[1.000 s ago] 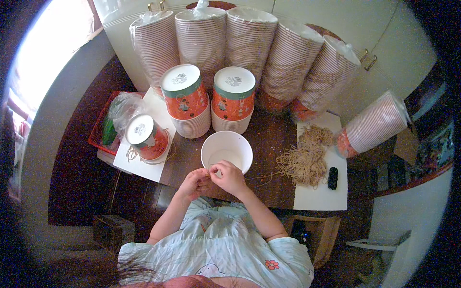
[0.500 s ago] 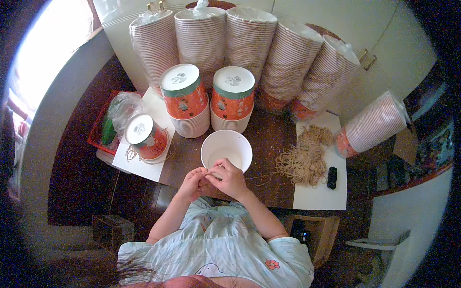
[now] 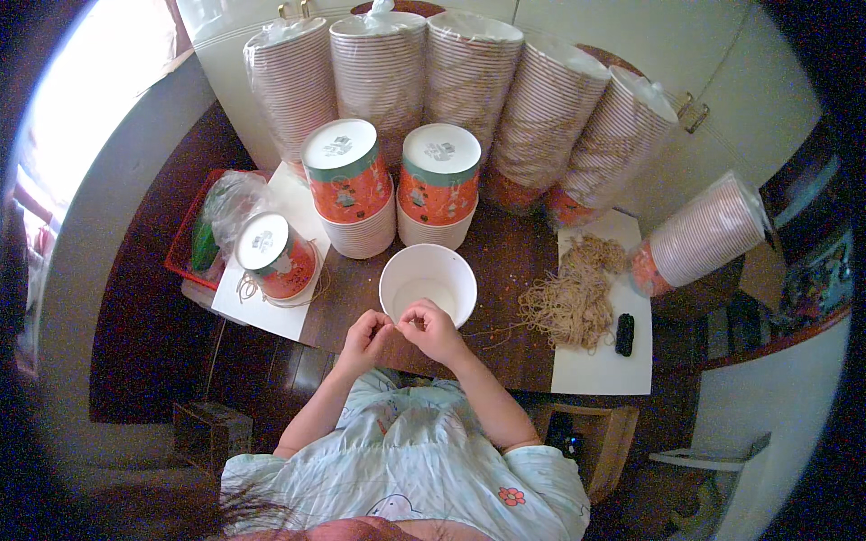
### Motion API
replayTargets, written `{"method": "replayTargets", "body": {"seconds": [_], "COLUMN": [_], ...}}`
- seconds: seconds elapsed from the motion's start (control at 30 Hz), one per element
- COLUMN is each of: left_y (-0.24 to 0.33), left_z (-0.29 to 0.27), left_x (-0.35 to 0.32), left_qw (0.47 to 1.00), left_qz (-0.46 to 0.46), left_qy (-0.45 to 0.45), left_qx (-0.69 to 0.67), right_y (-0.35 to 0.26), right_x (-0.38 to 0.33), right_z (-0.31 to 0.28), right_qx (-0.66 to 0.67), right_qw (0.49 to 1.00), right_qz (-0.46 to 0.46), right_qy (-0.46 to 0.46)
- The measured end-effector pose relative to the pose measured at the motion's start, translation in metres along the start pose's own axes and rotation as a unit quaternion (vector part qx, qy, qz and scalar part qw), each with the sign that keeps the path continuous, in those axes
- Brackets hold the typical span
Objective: Thread thin strings into decorative paper buckets to create handles.
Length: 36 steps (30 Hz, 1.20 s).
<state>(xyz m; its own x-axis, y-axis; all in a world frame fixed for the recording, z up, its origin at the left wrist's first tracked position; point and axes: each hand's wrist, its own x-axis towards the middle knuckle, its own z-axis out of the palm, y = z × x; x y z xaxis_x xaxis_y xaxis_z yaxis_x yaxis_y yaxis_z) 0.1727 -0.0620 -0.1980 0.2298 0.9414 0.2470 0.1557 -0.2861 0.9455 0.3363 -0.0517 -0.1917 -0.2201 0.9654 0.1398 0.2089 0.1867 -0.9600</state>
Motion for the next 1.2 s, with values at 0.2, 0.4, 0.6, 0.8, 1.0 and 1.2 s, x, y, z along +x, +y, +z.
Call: {"method": "replayTargets", "body": {"seconds": [0.2,0.4,0.6,0.8,1.0,1.2], "left_y": [-0.009,-0.008,-0.009,-0.002,-0.005,0.002], "left_z": [0.002,0.004,0.001,0.002,0.002,0.005], "left_x": [-0.002,0.000,-0.001,0.000,-0.001,0.001], "left_qw": [0.984,0.973,0.963,0.958,0.972,0.985], "left_qz": [-0.092,-0.123,-0.154,-0.148,-0.121,-0.135], "left_qy": [-0.002,-0.020,-0.040,-0.041,-0.033,-0.019], "left_qx": [-0.150,-0.194,-0.219,-0.243,-0.200,-0.111], "right_y": [-0.019,-0.021,-0.023,-0.018,-0.018,-0.018], "right_x": [-0.001,-0.005,-0.004,-0.004,-0.003,-0.003], "right_z": [-0.006,-0.003,-0.003,-0.004,-0.005,-0.005], "right_qx": [-0.032,-0.138,-0.146,-0.154,-0.129,-0.106], "right_qw": [0.999,0.989,0.985,0.983,0.989,0.993], "right_qz": [-0.023,-0.053,-0.091,-0.100,-0.062,-0.042], "right_qy": [0.011,-0.003,0.019,0.020,0.022,0.028]}}
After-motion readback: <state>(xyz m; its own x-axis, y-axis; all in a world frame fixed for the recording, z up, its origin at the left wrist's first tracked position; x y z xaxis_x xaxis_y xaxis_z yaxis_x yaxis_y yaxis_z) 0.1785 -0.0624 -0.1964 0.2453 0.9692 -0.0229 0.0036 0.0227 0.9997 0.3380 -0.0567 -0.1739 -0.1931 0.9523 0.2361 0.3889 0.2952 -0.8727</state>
